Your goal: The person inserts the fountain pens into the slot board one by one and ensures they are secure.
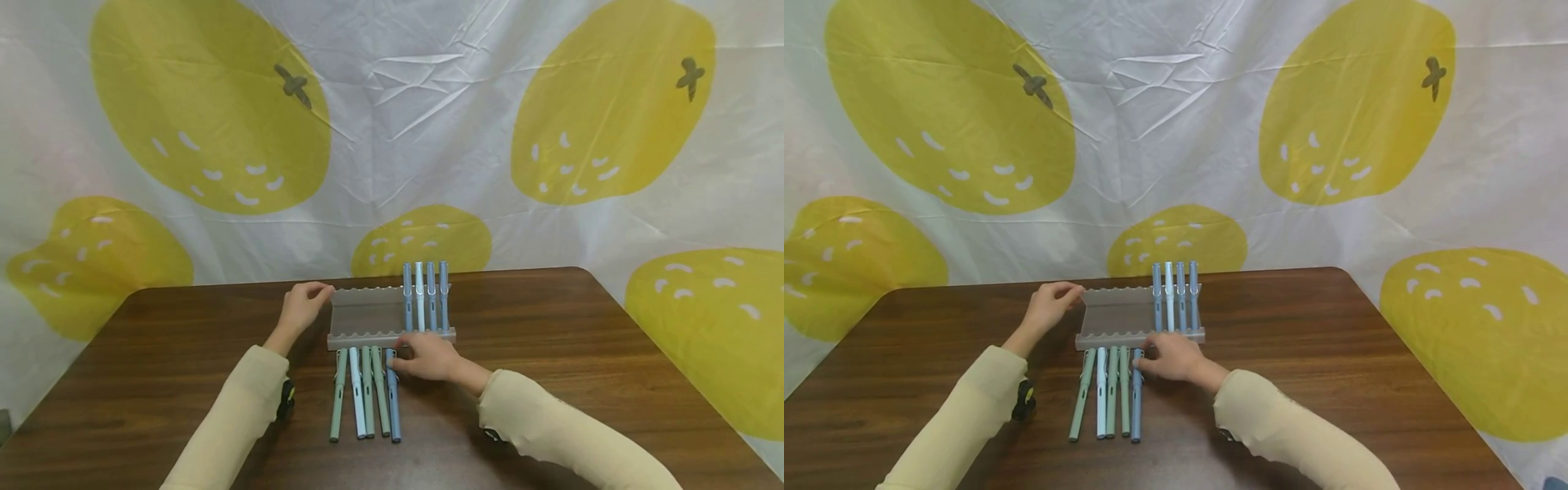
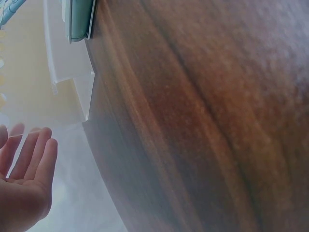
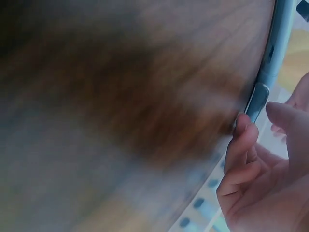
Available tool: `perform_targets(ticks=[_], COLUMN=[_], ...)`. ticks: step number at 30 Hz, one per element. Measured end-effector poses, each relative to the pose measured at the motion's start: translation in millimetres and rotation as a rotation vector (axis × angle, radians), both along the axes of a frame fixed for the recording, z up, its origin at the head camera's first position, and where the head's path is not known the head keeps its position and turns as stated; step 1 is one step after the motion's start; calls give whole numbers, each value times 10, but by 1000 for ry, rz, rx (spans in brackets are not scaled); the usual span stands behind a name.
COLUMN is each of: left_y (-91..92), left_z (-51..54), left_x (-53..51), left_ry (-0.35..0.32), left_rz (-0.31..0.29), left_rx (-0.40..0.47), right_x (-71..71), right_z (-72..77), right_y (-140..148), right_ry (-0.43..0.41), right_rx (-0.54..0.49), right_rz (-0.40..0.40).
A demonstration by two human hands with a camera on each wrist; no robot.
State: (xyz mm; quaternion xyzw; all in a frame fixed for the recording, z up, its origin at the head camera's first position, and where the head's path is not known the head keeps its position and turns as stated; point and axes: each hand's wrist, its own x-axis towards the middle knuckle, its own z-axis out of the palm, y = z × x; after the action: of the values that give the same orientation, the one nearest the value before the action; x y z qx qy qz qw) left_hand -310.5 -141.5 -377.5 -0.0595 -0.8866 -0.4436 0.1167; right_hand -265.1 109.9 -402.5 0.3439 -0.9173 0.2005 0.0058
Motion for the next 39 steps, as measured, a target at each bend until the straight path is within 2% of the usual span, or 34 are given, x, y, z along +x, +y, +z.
perform_targets(ticks=[2,8,13,19,23,30,39], left_y=[-1,-4,-7,-7,-3,-6,-4], left_z=[1,0,-5,-1,-1,-5,-15], left_x=[0,3,-3,2,2,5,-16], left_ry=[3,-4,2,-2,2,10,0], left_rz=[-1,-8,-6,-6,-6,-9,3], left_rx=[-5,0,0,7,-3,3,5], right_x=[12,71,76,54,46,45,79], right_z=[5,48,68,87,79,44,62], right_y=[-17,-37,-8,63,77,37,10], right_ry=[-25,-235,-294,-339,-362,-356,-355], right_rx=[-7,-96,-108,-105,-122,-121,-93], right_rz=[-14,-43,-56,-81,-70,-21,-23])
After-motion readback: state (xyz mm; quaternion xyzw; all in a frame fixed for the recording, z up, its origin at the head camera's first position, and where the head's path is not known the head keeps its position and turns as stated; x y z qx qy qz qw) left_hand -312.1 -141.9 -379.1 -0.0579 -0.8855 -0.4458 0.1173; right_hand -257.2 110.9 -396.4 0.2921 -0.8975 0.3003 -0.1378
